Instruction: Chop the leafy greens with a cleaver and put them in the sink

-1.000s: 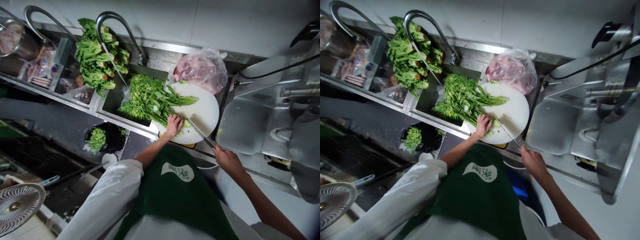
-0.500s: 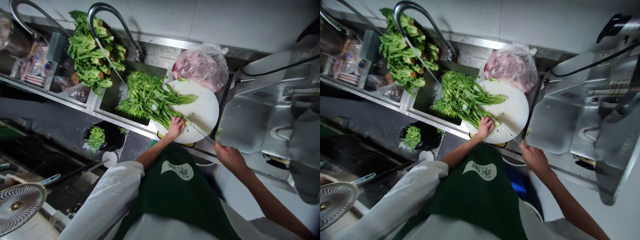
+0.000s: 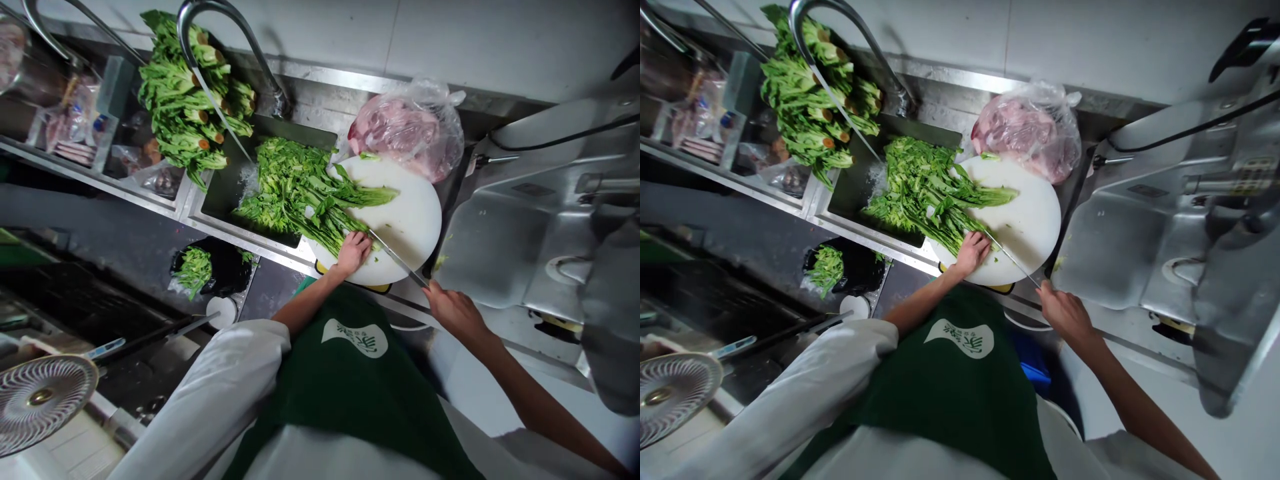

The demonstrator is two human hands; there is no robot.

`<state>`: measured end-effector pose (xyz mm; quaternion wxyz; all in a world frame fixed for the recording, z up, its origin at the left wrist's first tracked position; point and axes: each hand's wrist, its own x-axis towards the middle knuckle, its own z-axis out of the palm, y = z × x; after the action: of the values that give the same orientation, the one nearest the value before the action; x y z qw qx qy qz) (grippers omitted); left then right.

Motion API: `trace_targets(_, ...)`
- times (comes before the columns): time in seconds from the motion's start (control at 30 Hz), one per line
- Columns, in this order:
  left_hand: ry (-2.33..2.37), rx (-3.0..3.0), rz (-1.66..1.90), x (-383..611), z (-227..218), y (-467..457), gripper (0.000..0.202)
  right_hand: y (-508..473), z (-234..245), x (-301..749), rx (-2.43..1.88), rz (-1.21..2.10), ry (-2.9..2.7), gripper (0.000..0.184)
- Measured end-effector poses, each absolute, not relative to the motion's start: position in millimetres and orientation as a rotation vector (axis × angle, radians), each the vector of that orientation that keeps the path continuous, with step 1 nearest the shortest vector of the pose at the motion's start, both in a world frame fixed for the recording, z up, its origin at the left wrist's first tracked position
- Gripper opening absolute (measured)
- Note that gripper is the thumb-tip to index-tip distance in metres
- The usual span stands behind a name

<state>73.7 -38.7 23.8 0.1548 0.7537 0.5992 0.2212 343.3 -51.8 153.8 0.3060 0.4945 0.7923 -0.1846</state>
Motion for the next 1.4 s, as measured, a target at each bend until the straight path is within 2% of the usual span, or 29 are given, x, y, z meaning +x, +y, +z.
trace_targets(0.5,1.727,2.129,0.618,72,24,-38,0.030,-55,153,333,1.357,-0.589,2.089,0.034)
trace_targets(0.7,1.714,2.097,0.668,75,21,-42,0.026,-48,151,326,1.387,-0.700,2.088,0.028)
trace_targets(0.83,1.724,2.024,0.825,66,46,-36,0.024,-46,163,338,1.429,-0.703,2.143,0.028)
trace_targets(0.97,1.879,1.930,1.037,37,88,24,0.022,-58,186,358,1.484,-0.676,2.125,0.031)
trace_targets(1.07,1.859,2.039,0.781,24,98,89,0.026,-71,195,353,1.379,-0.755,2.151,0.034)
trace_targets(1.17,1.722,2.193,0.253,31,84,132,0.050,-79,190,326,1.168,-0.882,2.195,0.034)
trace_targets(1.23,1.647,2.254,-0.015,40,74,143,0.058,-81,180,302,1.070,-0.911,2.221,0.034)
trace_targets(1.33,1.609,2.280,-0.149,39,76,146,0.047,-78,164,272,1.058,-0.907,2.242,0.034)
trace_targets(1.4,1.614,2.311,-0.049,24,94,145,0.043,-74,156,263,1.123,-0.920,2.236,0.035)
